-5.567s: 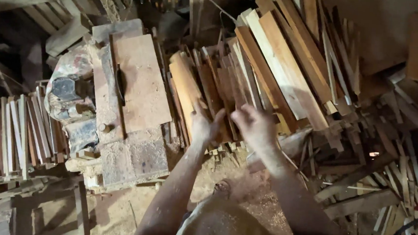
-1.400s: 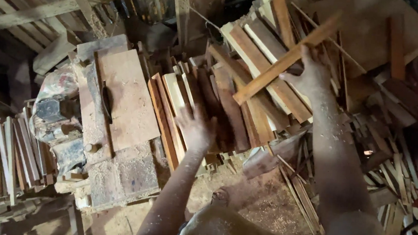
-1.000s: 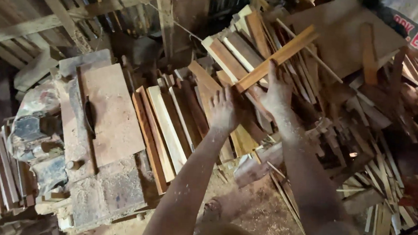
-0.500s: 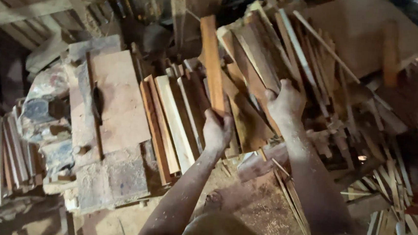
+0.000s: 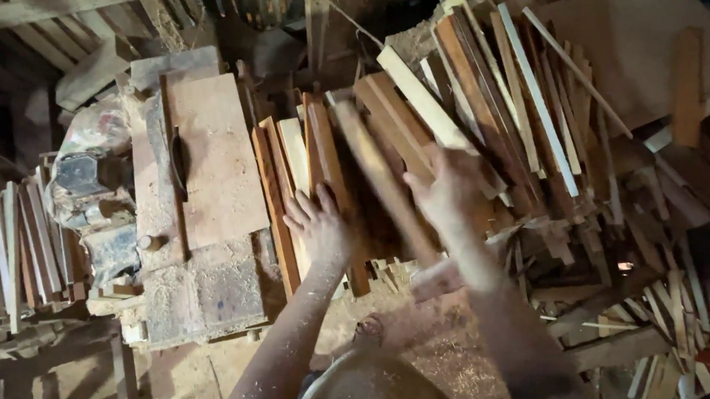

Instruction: Feeding thin wooden strips into a woodworking machine for processing

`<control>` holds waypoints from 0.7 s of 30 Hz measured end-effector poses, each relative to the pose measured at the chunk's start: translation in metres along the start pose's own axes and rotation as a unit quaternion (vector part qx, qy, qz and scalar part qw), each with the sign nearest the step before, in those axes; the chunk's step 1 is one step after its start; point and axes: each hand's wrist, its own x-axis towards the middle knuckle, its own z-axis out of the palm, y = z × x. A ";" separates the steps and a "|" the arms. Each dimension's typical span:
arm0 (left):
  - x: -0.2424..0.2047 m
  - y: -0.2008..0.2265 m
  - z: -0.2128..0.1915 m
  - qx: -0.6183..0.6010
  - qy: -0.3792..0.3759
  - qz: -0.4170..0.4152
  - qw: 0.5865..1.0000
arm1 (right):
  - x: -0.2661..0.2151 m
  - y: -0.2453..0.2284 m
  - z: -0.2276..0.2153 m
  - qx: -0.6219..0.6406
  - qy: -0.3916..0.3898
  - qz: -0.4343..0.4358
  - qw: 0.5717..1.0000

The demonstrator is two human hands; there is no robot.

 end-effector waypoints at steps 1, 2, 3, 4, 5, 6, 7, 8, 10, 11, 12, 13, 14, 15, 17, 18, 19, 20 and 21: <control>0.001 0.009 -0.017 -0.054 -0.012 0.013 0.998 | 0.007 0.005 -0.016 -0.153 -0.051 0.042 0.986; 0.002 0.019 -0.034 -0.109 -0.024 0.026 0.993 | 0.014 0.010 -0.032 -0.302 -0.101 0.084 0.944; 0.000 0.030 0.007 -0.110 -0.023 0.027 0.993 | 0.015 0.023 -0.029 -0.303 -0.099 0.084 0.944; -0.002 0.042 0.048 -0.125 -0.006 0.046 0.991 | 0.016 0.036 -0.027 -0.312 -0.131 0.120 0.933; -0.007 0.051 0.089 -0.138 0.009 0.062 0.988 | 0.014 0.046 -0.023 -0.319 -0.165 0.156 0.920; -0.009 0.060 0.105 -0.138 0.009 0.061 0.989 | 0.015 0.043 -0.024 -0.319 -0.166 0.155 0.920; -0.012 0.067 0.123 -0.131 -0.100 0.060 0.985 | 0.014 0.040 -0.024 -0.300 -0.173 0.156 0.925; -0.014 0.075 0.140 -0.122 -0.208 0.058 0.969 | 0.014 0.036 -0.024 -0.280 -0.180 0.156 0.930; -0.010 0.081 0.115 -0.140 -0.215 0.023 0.966 | 0.003 0.020 -0.024 -0.246 -0.210 0.172 0.931; -0.014 0.081 0.103 -0.154 -0.228 -0.016 0.961 | -0.007 0.011 -0.023 -0.209 -0.247 0.188 0.927; -0.010 0.081 0.125 -0.154 -0.229 -0.017 0.961 | -0.014 0.021 -0.012 -0.209 -0.249 0.188 0.927; -0.008 0.079 0.147 -0.172 -0.214 -0.030 0.961 | -0.023 0.031 -0.002 -0.245 -0.272 0.196 0.910; -0.006 0.077 0.169 -0.190 -0.199 -0.042 0.960 | -0.033 0.040 0.008 -0.281 -0.294 0.204 0.891; -0.008 0.075 0.146 -0.190 -0.197 -0.047 0.961 | -0.034 0.032 0.007 -0.279 -0.296 0.200 0.892; -0.009 0.070 0.098 -0.239 -0.168 -0.073 0.954 | -0.035 0.015 0.004 -0.256 -0.309 0.228 0.887; -0.004 0.066 0.079 -0.239 -0.164 -0.074 0.954 | -0.033 0.012 0.010 -0.254 -0.307 0.225 0.889; -0.005 0.061 0.060 -0.245 -0.163 -0.082 0.952 | -0.037 0.008 0.015 -0.194 -0.323 0.285 0.881; -0.006 0.056 0.042 -0.251 -0.163 -0.091 0.950 | -0.040 0.005 0.020 -0.133 -0.338 0.343 0.866; -0.004 0.051 0.019 -0.251 -0.162 -0.091 0.950 | -0.044 -0.006 0.025 -0.131 -0.338 0.343 0.867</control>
